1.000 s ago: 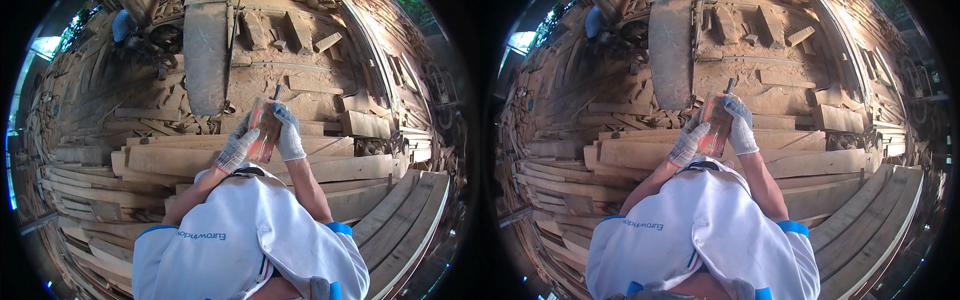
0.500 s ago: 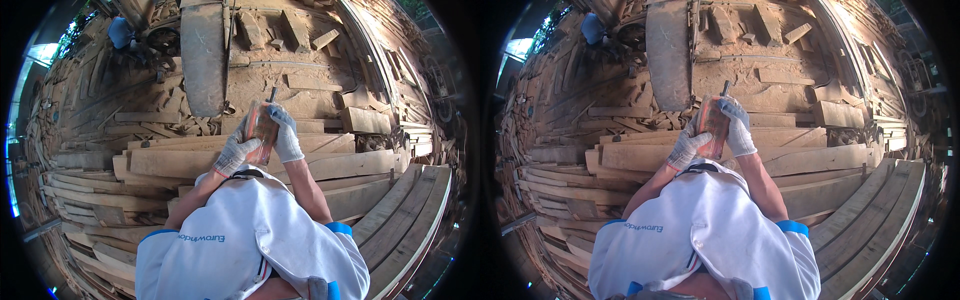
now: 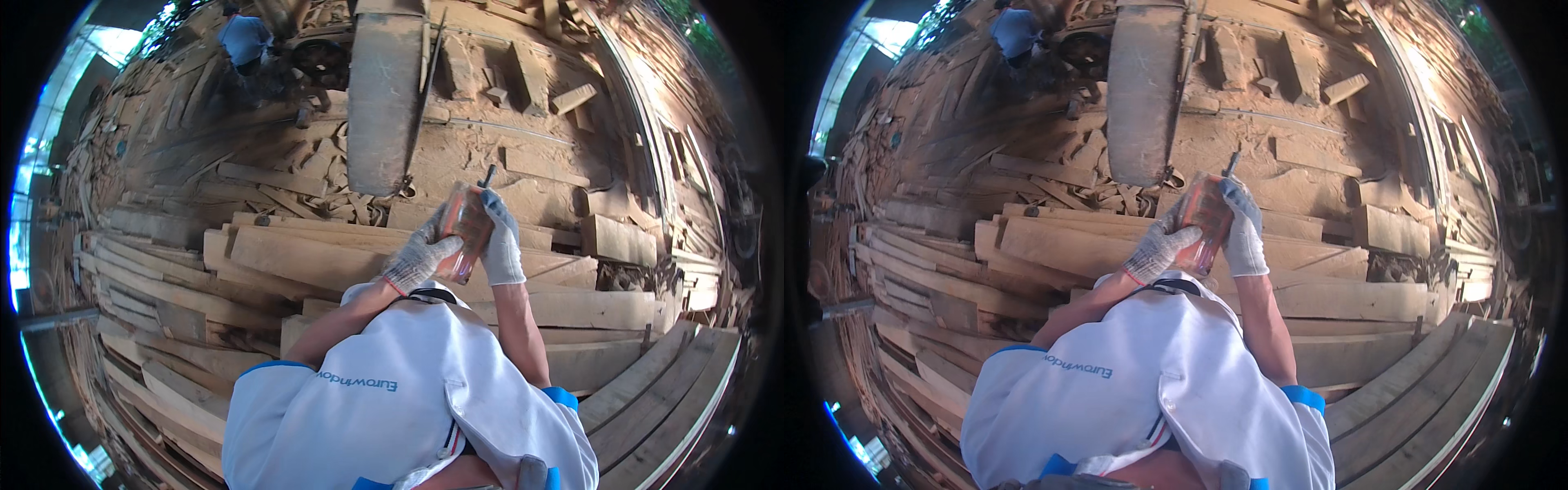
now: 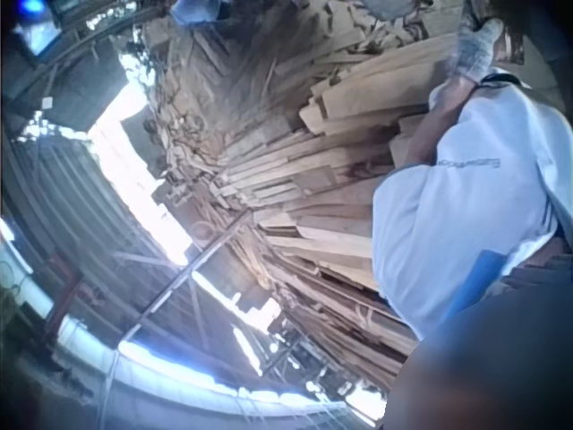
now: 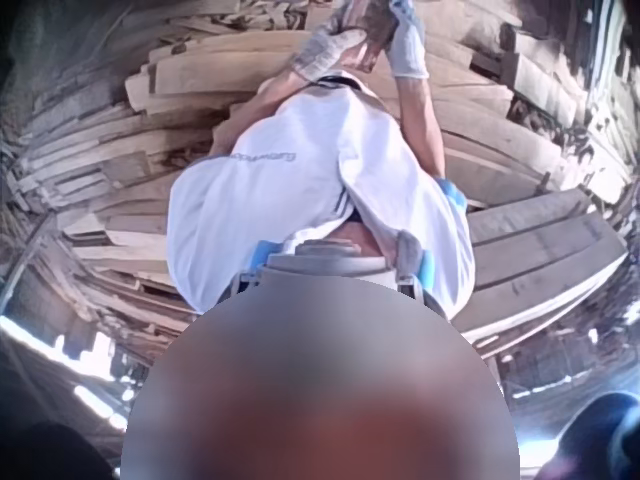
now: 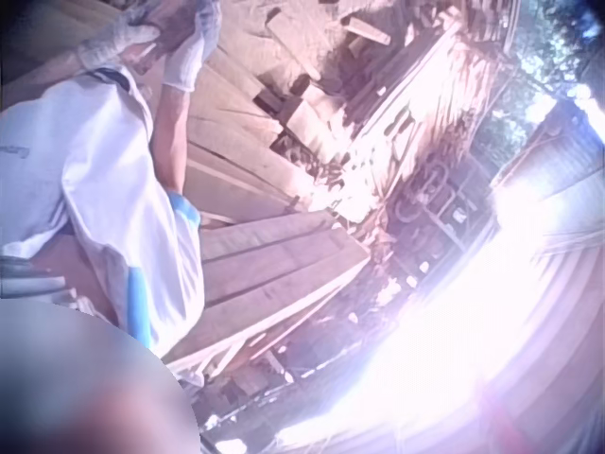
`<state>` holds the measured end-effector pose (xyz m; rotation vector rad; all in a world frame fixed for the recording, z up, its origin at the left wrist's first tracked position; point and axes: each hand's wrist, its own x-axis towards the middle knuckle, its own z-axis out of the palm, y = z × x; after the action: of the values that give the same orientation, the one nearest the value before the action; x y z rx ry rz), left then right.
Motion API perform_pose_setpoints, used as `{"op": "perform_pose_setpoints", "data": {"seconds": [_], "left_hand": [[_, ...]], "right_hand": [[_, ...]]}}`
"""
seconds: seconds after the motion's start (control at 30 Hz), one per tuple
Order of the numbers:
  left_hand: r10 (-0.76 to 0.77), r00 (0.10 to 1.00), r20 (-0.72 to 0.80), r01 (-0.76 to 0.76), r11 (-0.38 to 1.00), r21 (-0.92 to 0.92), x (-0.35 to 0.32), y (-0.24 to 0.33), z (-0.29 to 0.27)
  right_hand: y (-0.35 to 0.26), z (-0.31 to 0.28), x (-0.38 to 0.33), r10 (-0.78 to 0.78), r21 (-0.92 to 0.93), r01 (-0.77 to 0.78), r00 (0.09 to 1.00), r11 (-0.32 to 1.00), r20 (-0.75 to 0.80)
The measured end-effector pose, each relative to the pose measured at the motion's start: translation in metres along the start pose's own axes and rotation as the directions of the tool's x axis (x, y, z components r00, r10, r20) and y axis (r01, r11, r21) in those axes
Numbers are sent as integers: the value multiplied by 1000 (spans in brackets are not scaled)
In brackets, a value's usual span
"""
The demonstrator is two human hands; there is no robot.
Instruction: The person walks through a cluttered woodworking area, picks up a long wooden plank, and moves it to a different location. They then handle a small red tool and a strap, moving around the workspace among scattered wood pieces.
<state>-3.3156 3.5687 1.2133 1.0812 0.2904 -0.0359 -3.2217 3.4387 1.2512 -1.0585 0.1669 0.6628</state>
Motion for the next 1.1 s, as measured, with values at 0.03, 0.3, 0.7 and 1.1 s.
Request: {"op": "perform_pose_setpoints", "data": {"seconds": [0.03, 0.3, 0.7, 1.1], "left_hand": [[16, 1000, 11, -16, 1000, -10, -1, 0, 0], [66, 998, 4, -66, 998, -6, -3, 4, 3], [196, 962, -189, -160, 969, 189, -4, -5, 3], [52, 983, -178, -45, 998, 41, 5, 11, -4]], "right_hand": [[1, -1, 1, 8, -12, -8, 1000, 1000, -14], [8, -5, 7, -20, -24, 20, 1000, 1000, 7], [36, -18, 29, -3, -35, 8, 990, 999, 139], [18, 15, 16, -95, 12, 97, 934, 995, 344]]}}
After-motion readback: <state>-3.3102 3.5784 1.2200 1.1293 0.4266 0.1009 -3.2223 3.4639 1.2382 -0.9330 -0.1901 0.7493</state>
